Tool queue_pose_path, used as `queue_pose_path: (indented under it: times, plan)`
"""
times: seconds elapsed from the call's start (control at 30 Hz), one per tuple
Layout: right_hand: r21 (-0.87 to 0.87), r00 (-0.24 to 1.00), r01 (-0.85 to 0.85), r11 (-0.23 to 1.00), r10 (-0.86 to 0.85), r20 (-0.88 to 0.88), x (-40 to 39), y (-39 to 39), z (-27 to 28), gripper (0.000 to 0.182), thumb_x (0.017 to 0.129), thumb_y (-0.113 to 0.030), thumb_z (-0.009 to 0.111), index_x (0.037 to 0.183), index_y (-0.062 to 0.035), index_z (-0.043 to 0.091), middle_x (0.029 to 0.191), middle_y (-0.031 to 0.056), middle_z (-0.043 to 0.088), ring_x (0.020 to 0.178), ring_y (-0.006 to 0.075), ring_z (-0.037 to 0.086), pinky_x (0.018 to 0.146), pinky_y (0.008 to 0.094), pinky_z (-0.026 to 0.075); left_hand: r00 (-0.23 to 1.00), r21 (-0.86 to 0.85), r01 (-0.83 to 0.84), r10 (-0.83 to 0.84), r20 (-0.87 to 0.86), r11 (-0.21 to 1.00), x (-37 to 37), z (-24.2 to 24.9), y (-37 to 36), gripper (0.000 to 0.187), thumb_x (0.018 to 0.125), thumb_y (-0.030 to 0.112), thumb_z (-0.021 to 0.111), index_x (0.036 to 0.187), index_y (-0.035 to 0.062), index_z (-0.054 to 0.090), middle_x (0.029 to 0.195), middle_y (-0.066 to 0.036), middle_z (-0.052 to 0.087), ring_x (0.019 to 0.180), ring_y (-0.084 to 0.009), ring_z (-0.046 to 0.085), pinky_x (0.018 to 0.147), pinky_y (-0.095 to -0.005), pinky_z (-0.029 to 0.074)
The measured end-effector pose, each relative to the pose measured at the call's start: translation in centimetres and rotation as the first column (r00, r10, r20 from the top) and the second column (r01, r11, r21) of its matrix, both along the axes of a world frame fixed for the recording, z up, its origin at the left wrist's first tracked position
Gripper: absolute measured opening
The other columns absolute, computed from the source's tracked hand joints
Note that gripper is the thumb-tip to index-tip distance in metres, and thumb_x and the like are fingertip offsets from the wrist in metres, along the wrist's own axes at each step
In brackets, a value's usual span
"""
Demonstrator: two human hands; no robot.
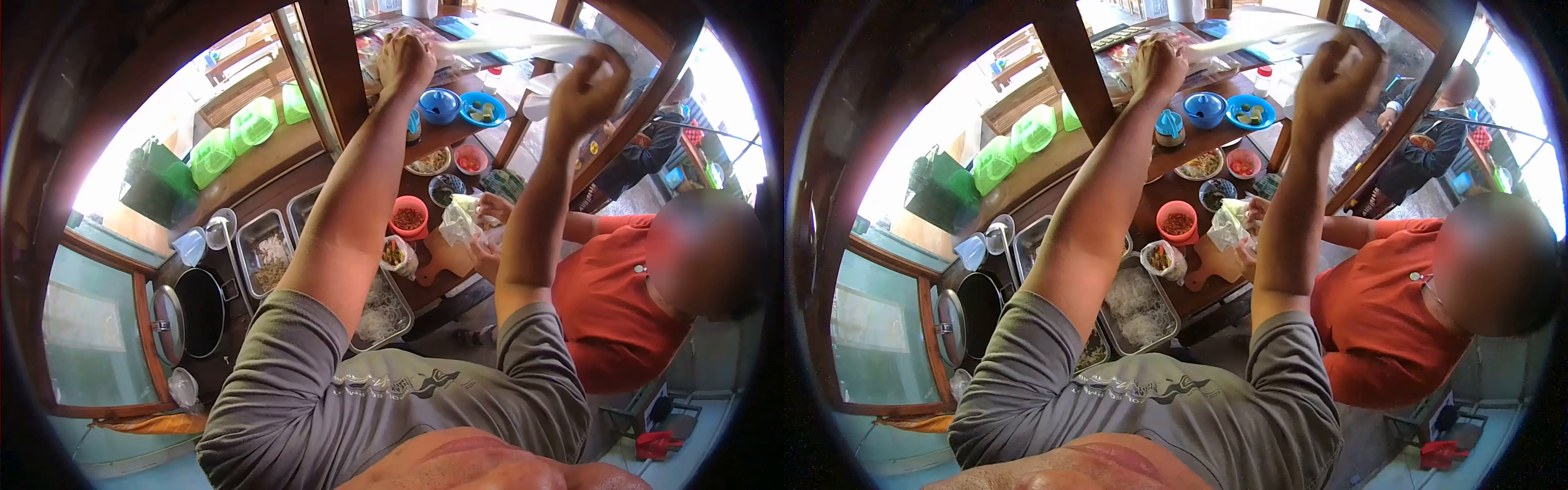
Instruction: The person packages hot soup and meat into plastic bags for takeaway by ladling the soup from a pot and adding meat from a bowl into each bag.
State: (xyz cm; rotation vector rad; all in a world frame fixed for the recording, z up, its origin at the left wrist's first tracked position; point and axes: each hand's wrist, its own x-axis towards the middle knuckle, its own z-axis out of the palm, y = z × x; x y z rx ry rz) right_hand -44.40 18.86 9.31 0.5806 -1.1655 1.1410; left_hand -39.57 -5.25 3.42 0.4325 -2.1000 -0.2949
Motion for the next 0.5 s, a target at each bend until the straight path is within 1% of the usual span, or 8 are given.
queue_pose_path:
  times: [0.03, 0.1, 0.2, 0.23, 0.3, 0.37, 0.43, 0.5]
  plan:
    - [-0.072, 0.992, -0.125, 0.990, 0.127, 0.026, 1.6, 1.1, 0.6, 0.014, 0.091, -0.007, 0.069, 0.103, -0.0007, 0.066, 0.093, 0.0125, 0.071, 0.078, 0.0210, 0.069, 0.069, 0.0322, 0.055, 0.999, -0.065, 0.001, -0.004, -0.049, 0.998, -0.6, -0.8, -0.4, 0.033, 0.085, 0.028, 0.069, 0.117, 0.0240, 0.076, 0.131, -0.007, 0.064, 0.127, -0.0308, 0.054, 0.105, -0.0472, 0.045]
    - [0.124, 0.998, -0.052, 0.991, 0.046, 0.049, 6.8, 3.0, 1.3, 0.014, 0.089, -0.003, 0.068, 0.102, 0.0001, 0.067, 0.093, 0.0119, 0.072, 0.079, 0.0167, 0.068, 0.068, 0.0266, 0.054, 0.991, -0.202, -0.116, 0.101, -0.082, 0.972, 0.2, -0.2, 0.8, 0.043, 0.080, 0.022, 0.072, 0.122, 0.0276, 0.073, 0.142, -0.004, 0.054, 0.136, -0.0326, 0.041, 0.106, -0.0571, 0.039]
    - [0.247, 0.993, -0.115, 0.962, 0.121, -0.009, 11.0, 4.4, 0.8, 0.014, 0.083, 0.000, 0.069, 0.097, -0.0031, 0.066, 0.086, 0.0070, 0.068, 0.073, 0.0190, 0.065, 0.068, 0.0302, 0.052, 0.951, -0.437, 0.072, -0.194, -0.242, 0.897, 1.8, 1.6, 2.8, 0.044, 0.075, 0.011, 0.073, 0.117, 0.0229, 0.073, 0.124, -0.003, 0.065, 0.113, -0.0294, 0.057, 0.096, -0.0468, 0.046]
    - [0.289, 0.987, -0.161, 0.944, 0.162, 0.020, 12.1, 4.8, 0.4, 0.019, 0.080, 0.000, 0.072, 0.096, -0.0064, 0.065, 0.084, 0.0066, 0.065, 0.069, 0.0214, 0.064, 0.064, 0.0324, 0.051, 0.892, -0.494, 0.214, -0.375, -0.253, 0.843, 1.3, 1.7, 2.6, 0.037, 0.082, 0.012, 0.071, 0.118, 0.0200, 0.073, 0.119, -0.004, 0.069, 0.103, -0.0306, 0.062, 0.091, -0.0430, 0.050]
    - [0.382, 0.987, -0.137, 0.914, 0.095, 0.126, 14.0, 5.2, 0.0, 0.021, 0.079, 0.000, 0.073, 0.095, -0.0082, 0.062, 0.081, 0.0060, 0.062, 0.067, 0.0237, 0.064, 0.060, 0.0344, 0.051, 0.767, -0.223, 0.572, -0.611, -0.197, 0.790, 5.9, 2.7, 6.1, 0.035, 0.089, 0.017, 0.069, 0.124, 0.0145, 0.069, 0.118, -0.009, 0.070, 0.095, -0.0300, 0.069, 0.085, -0.0409, 0.054]
    - [0.446, 0.926, -0.300, 0.843, 0.145, 0.349, 16.1, 5.4, -1.0, 0.023, 0.079, -0.002, 0.074, 0.095, -0.0097, 0.061, 0.083, 0.0069, 0.063, 0.073, 0.0264, 0.068, 0.061, 0.0379, 0.053, 0.482, 0.160, 0.873, -0.765, -0.427, 0.461, 11.5, 1.3, 9.9, 0.046, 0.095, 0.031, 0.071, 0.134, 0.0078, 0.061, 0.125, -0.014, 0.068, 0.104, -0.0282, 0.071, 0.090, -0.0409, 0.055]
    - [0.509, 0.861, -0.454, 0.731, 0.214, 0.462, 17.6, 4.6, -2.6, 0.010, 0.088, -0.004, 0.070, 0.096, -0.0044, 0.064, 0.085, 0.0119, 0.068, 0.073, 0.0233, 0.069, 0.064, 0.0331, 0.054, 0.357, 0.176, 0.934, -0.821, -0.445, 0.310, 16.1, -0.8, 12.5, 0.063, 0.094, 0.037, 0.074, 0.141, 0.0016, 0.052, 0.132, -0.018, 0.065, 0.121, -0.0244, 0.064, 0.103, -0.0405, 0.049]
    - [0.511, 0.763, -0.617, 0.598, 0.299, 0.573, 19.2, 3.8, -3.5, 0.011, 0.088, -0.004, 0.070, 0.098, -0.0033, 0.064, 0.085, 0.0121, 0.068, 0.073, 0.0218, 0.069, 0.065, 0.0334, 0.054, 0.371, 0.229, 0.927, -0.814, -0.448, 0.296, 18.3, -4.5, 12.5, 0.070, 0.089, 0.032, 0.079, 0.143, -0.0008, 0.049, 0.135, -0.018, 0.062, 0.128, -0.0242, 0.059, 0.109, -0.0394, 0.045]
